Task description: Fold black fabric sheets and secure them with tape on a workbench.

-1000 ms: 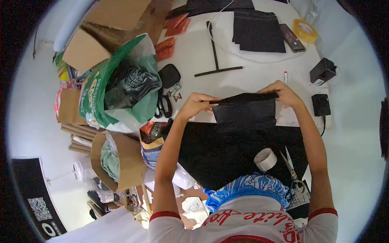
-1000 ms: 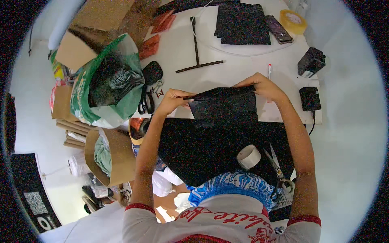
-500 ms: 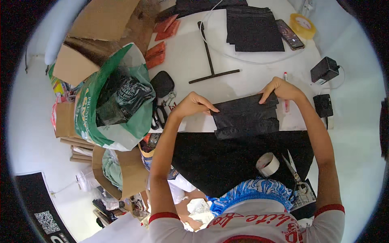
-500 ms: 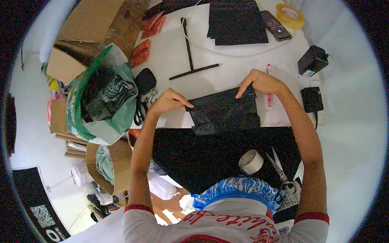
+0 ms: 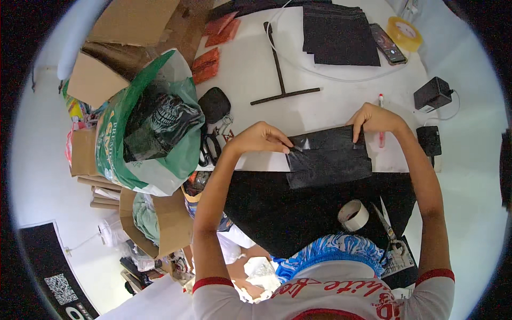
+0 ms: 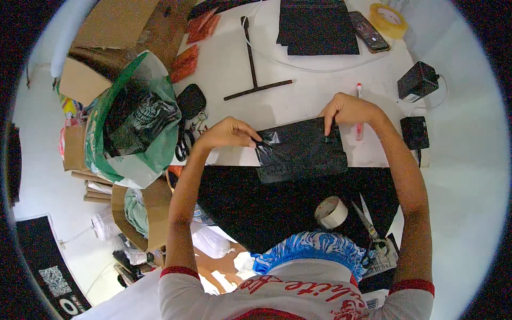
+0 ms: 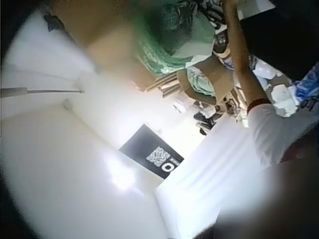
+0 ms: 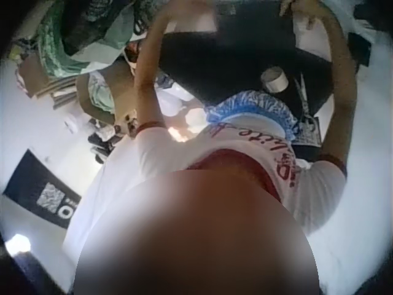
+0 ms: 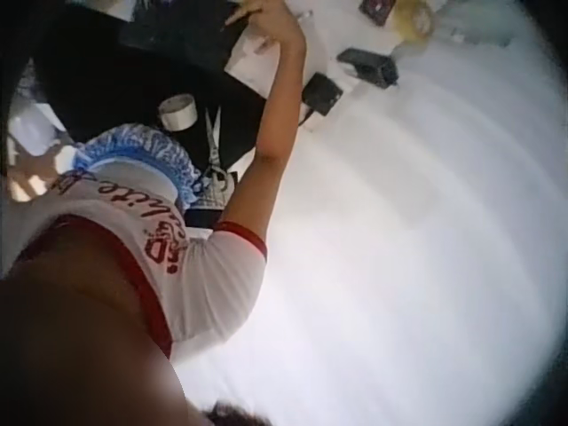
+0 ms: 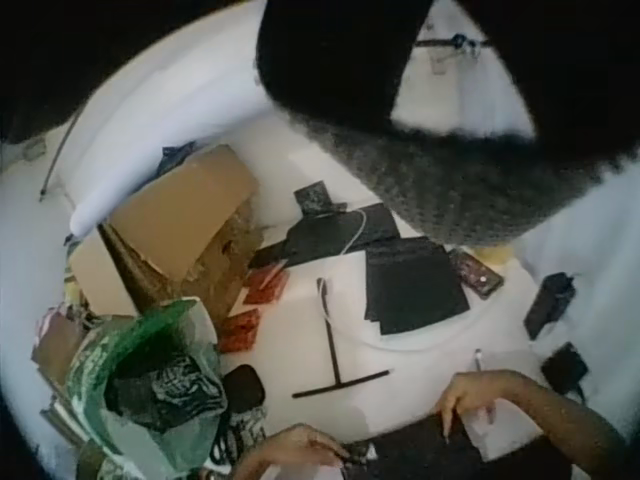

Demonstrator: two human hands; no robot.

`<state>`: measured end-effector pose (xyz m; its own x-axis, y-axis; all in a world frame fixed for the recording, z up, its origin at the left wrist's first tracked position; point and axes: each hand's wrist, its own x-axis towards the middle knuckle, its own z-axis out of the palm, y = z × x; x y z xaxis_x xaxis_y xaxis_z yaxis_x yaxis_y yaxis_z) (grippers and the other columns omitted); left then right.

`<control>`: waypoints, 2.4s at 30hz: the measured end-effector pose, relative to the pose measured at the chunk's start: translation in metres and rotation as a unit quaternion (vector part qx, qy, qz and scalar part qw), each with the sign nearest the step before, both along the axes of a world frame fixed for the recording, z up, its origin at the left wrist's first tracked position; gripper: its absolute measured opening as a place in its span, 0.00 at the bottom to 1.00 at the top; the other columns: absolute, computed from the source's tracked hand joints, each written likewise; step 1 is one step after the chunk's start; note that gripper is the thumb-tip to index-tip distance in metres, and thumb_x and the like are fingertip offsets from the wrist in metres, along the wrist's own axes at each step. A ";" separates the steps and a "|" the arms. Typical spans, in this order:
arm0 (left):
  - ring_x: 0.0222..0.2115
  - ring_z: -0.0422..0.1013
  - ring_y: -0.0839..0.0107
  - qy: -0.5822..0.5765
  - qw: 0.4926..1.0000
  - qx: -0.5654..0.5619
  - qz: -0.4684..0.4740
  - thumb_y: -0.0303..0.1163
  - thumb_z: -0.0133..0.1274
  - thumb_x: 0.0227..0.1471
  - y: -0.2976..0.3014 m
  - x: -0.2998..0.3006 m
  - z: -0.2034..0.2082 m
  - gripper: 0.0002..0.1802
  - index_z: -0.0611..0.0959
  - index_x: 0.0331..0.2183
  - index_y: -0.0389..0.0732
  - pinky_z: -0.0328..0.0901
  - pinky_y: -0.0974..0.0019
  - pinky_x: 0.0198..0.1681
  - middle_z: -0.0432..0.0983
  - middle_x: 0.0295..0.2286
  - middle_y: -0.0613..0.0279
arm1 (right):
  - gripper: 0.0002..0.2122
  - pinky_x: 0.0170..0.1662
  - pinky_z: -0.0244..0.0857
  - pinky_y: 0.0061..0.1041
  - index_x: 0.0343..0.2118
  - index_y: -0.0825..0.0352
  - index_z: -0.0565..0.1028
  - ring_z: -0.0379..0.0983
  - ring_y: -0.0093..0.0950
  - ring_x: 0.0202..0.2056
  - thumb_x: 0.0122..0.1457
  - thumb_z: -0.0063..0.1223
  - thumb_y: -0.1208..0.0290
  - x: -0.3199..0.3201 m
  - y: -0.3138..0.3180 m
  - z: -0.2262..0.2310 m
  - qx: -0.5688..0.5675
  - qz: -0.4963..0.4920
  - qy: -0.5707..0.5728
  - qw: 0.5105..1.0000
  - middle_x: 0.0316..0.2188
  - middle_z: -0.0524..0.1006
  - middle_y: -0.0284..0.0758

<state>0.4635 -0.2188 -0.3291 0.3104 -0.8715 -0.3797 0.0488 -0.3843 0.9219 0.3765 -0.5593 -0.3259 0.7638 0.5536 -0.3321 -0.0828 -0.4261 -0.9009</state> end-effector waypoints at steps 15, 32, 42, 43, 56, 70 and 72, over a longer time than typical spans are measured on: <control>0.32 0.73 0.78 -0.011 0.981 -0.030 0.193 0.20 0.57 0.45 -0.002 -0.030 -0.008 0.07 0.81 0.31 0.34 0.67 0.75 0.39 0.78 0.29 0.64 | 0.15 0.60 0.47 0.37 0.34 0.63 0.71 0.57 0.33 0.58 0.39 0.56 0.81 -0.044 0.039 0.058 -0.064 -0.099 -0.344 0.932 0.54 0.66 0.37; 0.32 0.71 0.81 -0.044 0.972 -0.034 0.229 0.22 0.56 0.47 0.010 -0.022 -0.015 0.09 0.79 0.35 0.35 0.65 0.76 0.37 0.76 0.31 0.67 | 0.13 0.50 0.64 0.31 0.37 0.69 0.76 0.73 0.32 0.45 0.46 0.48 0.74 -0.036 0.122 -0.024 -0.301 -0.102 -0.641 0.699 0.40 0.76 0.39; 0.51 0.62 0.52 -0.543 0.773 0.018 0.329 0.26 0.53 0.49 -0.040 -0.098 -0.006 0.18 0.74 0.44 0.34 0.58 0.58 0.53 0.65 0.49 0.49 | 0.10 0.47 0.65 0.30 0.32 0.68 0.77 0.73 0.30 0.44 0.45 0.51 0.74 -0.035 0.117 -0.039 -0.293 -0.132 -0.647 0.691 0.37 0.78 0.36; 0.54 0.58 0.51 -0.541 0.780 0.050 0.309 0.31 0.48 0.53 -0.046 -0.110 -0.004 0.20 0.72 0.48 0.37 0.50 0.50 0.58 0.64 0.51 0.50 | 0.10 0.47 0.65 0.30 0.32 0.68 0.77 0.73 0.30 0.44 0.45 0.51 0.74 -0.035 0.118 -0.038 -0.290 -0.131 -0.648 0.692 0.37 0.78 0.36; 0.53 0.58 0.57 -0.616 0.687 0.163 0.350 0.41 0.44 0.54 -0.066 -0.140 -0.028 0.20 0.74 0.49 0.47 0.46 0.37 0.55 0.66 0.47 0.57 | 0.11 0.46 0.60 0.34 0.32 0.63 0.77 0.70 0.27 0.41 0.42 0.55 0.74 -0.040 0.114 -0.019 -0.271 -0.164 -0.619 0.719 0.36 0.77 0.30; 0.52 0.59 0.57 -0.609 0.680 0.160 0.376 0.38 0.48 0.51 -0.053 -0.141 -0.023 0.18 0.76 0.46 0.50 0.47 0.36 0.54 0.66 0.45 0.58 | 0.05 0.40 0.55 0.33 0.27 0.67 0.75 0.66 0.33 0.32 0.51 0.52 0.71 -0.027 0.100 0.035 -0.213 -0.214 -0.586 0.752 0.28 0.74 0.34; 0.52 0.59 0.57 -0.613 0.674 0.158 0.380 0.38 0.48 0.51 -0.048 -0.141 -0.023 0.18 0.76 0.46 0.51 0.47 0.36 0.54 0.66 0.45 0.58 | 0.07 0.39 0.57 0.33 0.27 0.68 0.75 0.66 0.37 0.34 0.53 0.51 0.69 0.007 0.124 0.025 -0.154 -0.259 -0.544 0.783 0.29 0.74 0.38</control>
<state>0.3226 -0.2670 -0.3519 0.8714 -0.2197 0.4387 -0.3821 -0.8647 0.3260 0.3835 -0.4348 -0.3014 0.7832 0.0972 0.6141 0.4289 -0.7996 -0.4204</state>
